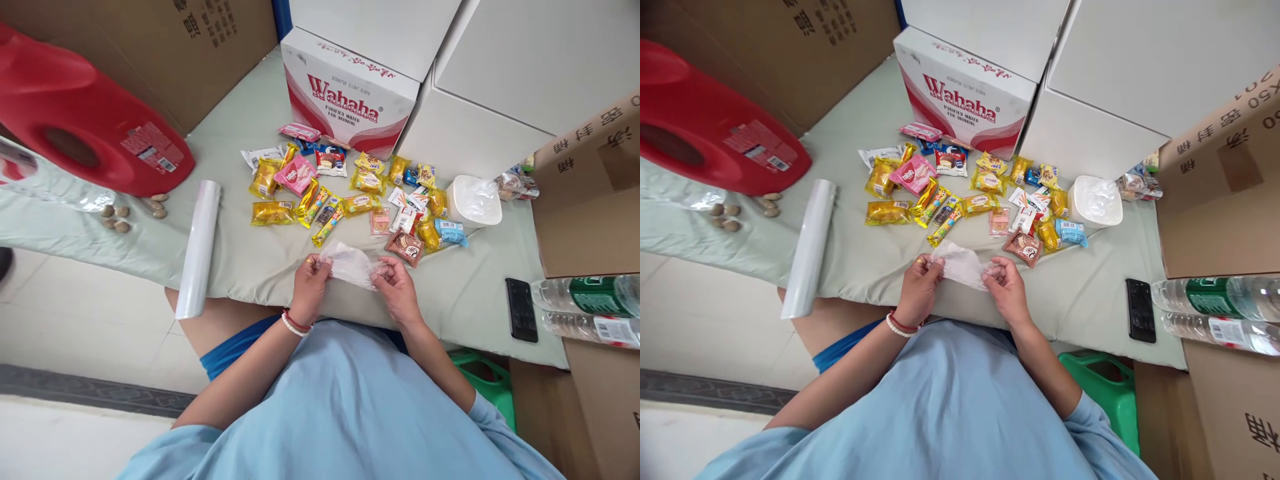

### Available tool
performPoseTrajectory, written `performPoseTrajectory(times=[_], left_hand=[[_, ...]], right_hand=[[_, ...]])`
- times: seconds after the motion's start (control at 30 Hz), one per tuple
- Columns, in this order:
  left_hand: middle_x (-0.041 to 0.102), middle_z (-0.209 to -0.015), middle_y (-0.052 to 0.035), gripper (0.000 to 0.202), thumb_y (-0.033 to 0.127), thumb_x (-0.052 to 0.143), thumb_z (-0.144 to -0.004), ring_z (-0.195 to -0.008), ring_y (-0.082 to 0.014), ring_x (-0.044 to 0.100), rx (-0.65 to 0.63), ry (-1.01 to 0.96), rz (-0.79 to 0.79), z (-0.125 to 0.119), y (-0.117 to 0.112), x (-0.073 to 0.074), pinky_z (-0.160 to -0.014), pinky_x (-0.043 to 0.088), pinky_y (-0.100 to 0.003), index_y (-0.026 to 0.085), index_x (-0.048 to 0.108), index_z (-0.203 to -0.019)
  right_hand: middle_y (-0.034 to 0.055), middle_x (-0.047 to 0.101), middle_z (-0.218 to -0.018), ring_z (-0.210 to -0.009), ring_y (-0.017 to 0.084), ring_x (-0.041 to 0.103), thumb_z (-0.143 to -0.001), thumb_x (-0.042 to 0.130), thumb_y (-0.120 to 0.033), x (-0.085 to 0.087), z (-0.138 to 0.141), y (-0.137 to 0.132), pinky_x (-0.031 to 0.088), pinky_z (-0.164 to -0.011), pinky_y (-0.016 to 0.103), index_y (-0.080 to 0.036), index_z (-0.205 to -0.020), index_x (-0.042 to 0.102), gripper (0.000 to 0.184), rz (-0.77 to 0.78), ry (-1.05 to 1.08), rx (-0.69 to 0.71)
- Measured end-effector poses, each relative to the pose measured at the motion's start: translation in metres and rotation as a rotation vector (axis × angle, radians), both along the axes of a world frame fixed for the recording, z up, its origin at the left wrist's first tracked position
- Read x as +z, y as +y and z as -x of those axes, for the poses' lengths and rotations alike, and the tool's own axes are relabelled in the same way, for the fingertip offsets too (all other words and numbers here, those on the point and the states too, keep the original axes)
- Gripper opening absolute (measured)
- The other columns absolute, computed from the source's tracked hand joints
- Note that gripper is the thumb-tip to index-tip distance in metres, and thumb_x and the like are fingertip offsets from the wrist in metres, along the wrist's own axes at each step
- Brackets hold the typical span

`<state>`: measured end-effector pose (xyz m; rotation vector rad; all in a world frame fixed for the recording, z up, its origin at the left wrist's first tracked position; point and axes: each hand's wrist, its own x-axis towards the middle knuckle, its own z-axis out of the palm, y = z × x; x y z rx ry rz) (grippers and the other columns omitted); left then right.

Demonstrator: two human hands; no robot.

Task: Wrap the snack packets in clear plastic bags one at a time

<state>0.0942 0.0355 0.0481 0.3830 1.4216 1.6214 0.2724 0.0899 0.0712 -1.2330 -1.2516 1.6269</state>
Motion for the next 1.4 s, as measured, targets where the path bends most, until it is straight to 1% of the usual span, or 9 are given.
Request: performPoseTrajectory(times=[0.13, 0.27, 0.43, 0.57, 0.7, 1.0, 1.13, 1.27, 1.4], left_hand=[[0.064, -0.076, 0.0027, 0.04, 0.041, 0.09, -0.068, -0.07, -0.0122, 0.06, -0.018, -0.422, -0.042, 0.009, 0.004, 0.0, -0.07, 0.052, -0.027, 0.02, 0.059, -0.08], [0.064, -0.075, 0.0026, 0.043, 0.042, 0.093, -0.065, -0.07, -0.0125, 0.061, -0.02, -0.473, -0.046, 0.009, 0.004, 0.004, -0.069, 0.053, -0.027, 0.02, 0.059, -0.08], [0.05, -0.061, 0.0073, 0.051, 0.052, 0.093, -0.066, -0.058, -0.0081, 0.043, 0.033, -0.25, -0.036, 0.002, 0.004, 0.001, -0.056, 0.038, -0.023, 0.02, 0.054, -0.07], [0.042, -0.058, 0.0078, 0.055, 0.057, 0.09, -0.07, -0.055, -0.0089, 0.036, -0.001, -0.124, -0.018, -0.008, 0.002, -0.001, -0.054, 0.032, -0.026, 0.022, 0.048, -0.065], [0.045, -0.057, 0.0065, 0.057, 0.065, 0.085, -0.073, -0.054, -0.0097, 0.038, -0.055, -0.134, -0.004, -0.01, -0.003, -0.001, -0.054, 0.034, -0.027, 0.022, 0.049, -0.064], [0.045, -0.056, 0.004, 0.057, 0.068, 0.076, -0.081, -0.053, -0.0123, 0.041, -0.083, -0.153, 0.023, 0.001, -0.004, -0.002, -0.054, 0.037, -0.03, 0.024, 0.047, -0.062], [0.053, -0.07, 0.0027, 0.05, 0.061, 0.082, -0.076, -0.065, -0.0127, 0.047, -0.094, -0.041, 0.024, 0.0, -0.002, -0.001, -0.061, 0.04, -0.027, 0.022, 0.052, -0.071], [0.06, -0.094, -0.0017, 0.039, 0.052, 0.082, -0.077, -0.08, -0.015, 0.052, 0.028, 0.518, 0.028, 0.002, -0.008, 0.01, -0.074, 0.045, -0.029, 0.022, 0.062, -0.091], [0.063, -0.086, -0.0018, 0.037, 0.056, 0.071, -0.085, -0.073, -0.0157, 0.056, -0.293, 0.574, 0.024, -0.01, -0.012, 0.021, -0.071, 0.047, -0.031, 0.021, 0.064, -0.095]], right_hand=[[-0.002, 0.063, -0.081, -0.07, 0.016, 0.057, -0.078, 0.081, -0.049, -0.01, -0.008, -0.012, 0.053, -0.064, 0.029, -0.027, -0.103, 0.062, 0.039, 0.006, -0.03, 0.044], [-0.0004, 0.062, -0.079, -0.067, 0.017, 0.056, -0.083, 0.075, -0.055, -0.021, -0.017, -0.023, 0.052, -0.06, 0.031, -0.025, -0.097, 0.063, 0.035, 0.057, -0.155, 0.142], [0.0122, 0.06, -0.127, -0.114, 0.031, 0.06, -0.082, 0.08, -0.047, -0.006, -0.03, -0.022, 0.057, -0.094, 0.05, -0.032, -0.131, 0.061, 0.055, -0.569, -0.45, 0.006], [0.0116, 0.065, -0.126, -0.123, 0.036, 0.056, -0.086, 0.079, -0.046, 0.004, -0.021, -0.015, 0.045, -0.108, 0.058, -0.036, -0.126, 0.071, 0.042, -0.824, -0.583, 0.224], [0.0065, 0.073, -0.094, -0.094, 0.029, 0.062, -0.098, 0.063, -0.04, -0.001, -0.009, -0.004, 0.05, -0.093, 0.05, -0.034, -0.103, 0.079, 0.018, -0.64, -0.458, 0.362], [-0.0016, 0.062, -0.075, -0.068, 0.015, 0.052, -0.073, 0.085, -0.053, -0.004, -0.028, 0.009, 0.045, -0.067, 0.029, -0.025, -0.087, 0.072, 0.033, 0.057, 0.028, -0.004], [-0.0027, 0.059, -0.072, -0.063, 0.012, 0.047, -0.069, 0.09, -0.054, -0.005, -0.034, 0.004, 0.04, -0.059, 0.026, -0.023, -0.083, 0.07, 0.039, 0.156, 0.045, -0.022], [-0.0034, 0.057, -0.071, -0.064, 0.01, 0.049, -0.071, 0.091, -0.05, 0.001, -0.035, -0.002, 0.042, -0.059, 0.023, -0.023, -0.082, 0.07, 0.036, 0.179, 0.162, -0.04], [-0.0035, 0.059, -0.072, -0.062, 0.01, 0.051, -0.075, 0.09, -0.046, 0.009, -0.028, -0.005, 0.044, -0.057, 0.022, -0.024, -0.084, 0.069, 0.032, 0.208, 0.272, -0.009]])
